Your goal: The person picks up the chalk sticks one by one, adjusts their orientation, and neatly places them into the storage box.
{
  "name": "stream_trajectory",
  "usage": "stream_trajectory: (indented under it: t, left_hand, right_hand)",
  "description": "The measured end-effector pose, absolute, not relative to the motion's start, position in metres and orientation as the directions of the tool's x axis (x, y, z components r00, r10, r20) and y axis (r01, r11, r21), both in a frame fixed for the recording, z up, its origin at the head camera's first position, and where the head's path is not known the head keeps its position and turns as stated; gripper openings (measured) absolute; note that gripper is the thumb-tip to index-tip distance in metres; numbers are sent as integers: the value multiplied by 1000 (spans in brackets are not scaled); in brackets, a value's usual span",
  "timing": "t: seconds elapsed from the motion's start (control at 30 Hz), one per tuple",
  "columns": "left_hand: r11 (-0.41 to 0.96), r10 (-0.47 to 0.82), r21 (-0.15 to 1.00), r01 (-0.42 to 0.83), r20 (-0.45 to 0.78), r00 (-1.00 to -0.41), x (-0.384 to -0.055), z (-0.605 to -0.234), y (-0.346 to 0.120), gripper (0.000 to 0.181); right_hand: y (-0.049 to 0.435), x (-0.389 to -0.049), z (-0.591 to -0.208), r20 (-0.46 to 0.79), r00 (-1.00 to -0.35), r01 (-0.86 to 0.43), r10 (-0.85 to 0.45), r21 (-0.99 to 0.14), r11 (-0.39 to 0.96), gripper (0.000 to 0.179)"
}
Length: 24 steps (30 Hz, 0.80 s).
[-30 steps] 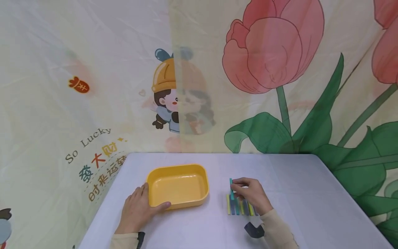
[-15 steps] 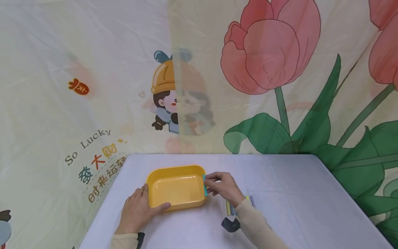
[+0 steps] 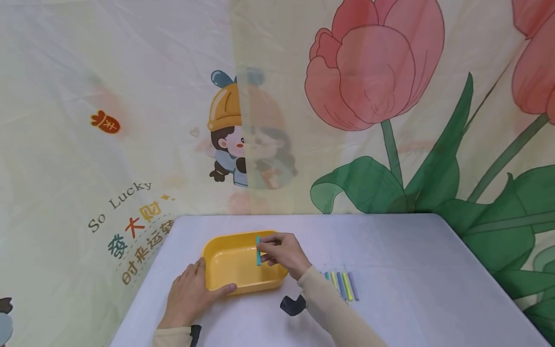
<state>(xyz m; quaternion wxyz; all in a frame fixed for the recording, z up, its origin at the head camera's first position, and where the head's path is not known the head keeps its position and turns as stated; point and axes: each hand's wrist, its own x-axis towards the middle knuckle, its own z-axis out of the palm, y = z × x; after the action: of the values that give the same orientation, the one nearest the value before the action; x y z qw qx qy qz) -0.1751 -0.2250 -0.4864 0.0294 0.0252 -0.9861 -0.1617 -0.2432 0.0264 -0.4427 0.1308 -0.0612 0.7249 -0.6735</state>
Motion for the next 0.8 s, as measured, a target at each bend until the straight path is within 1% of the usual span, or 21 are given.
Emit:
stream_trajectory:
  t: [0.27, 0.47, 0.63, 0.8]
  left_hand:
    - [949, -79, 308, -61, 48, -996, -178, -486, -224, 137]
    - [951, -62, 305, -41, 60, -996, -177, -486, -224, 137]
    - [947, -91, 312, -79, 25, -996, -177, -486, -223, 139]
    - [948, -90, 308, -76, 30, -995, -176, -486, -223, 138]
  right_hand:
    - [-2, -253, -445, -95, -959, 77, -267, -994, 78, 26]
    - [-20, -253, -467, -101, -961, 68, -258, -988, 136, 20]
    - [-35, -249, -479, -122, -958, 78, -258, -982, 173, 16]
    - [-48, -251, -489, -160, -960, 102, -230, -965, 242, 10]
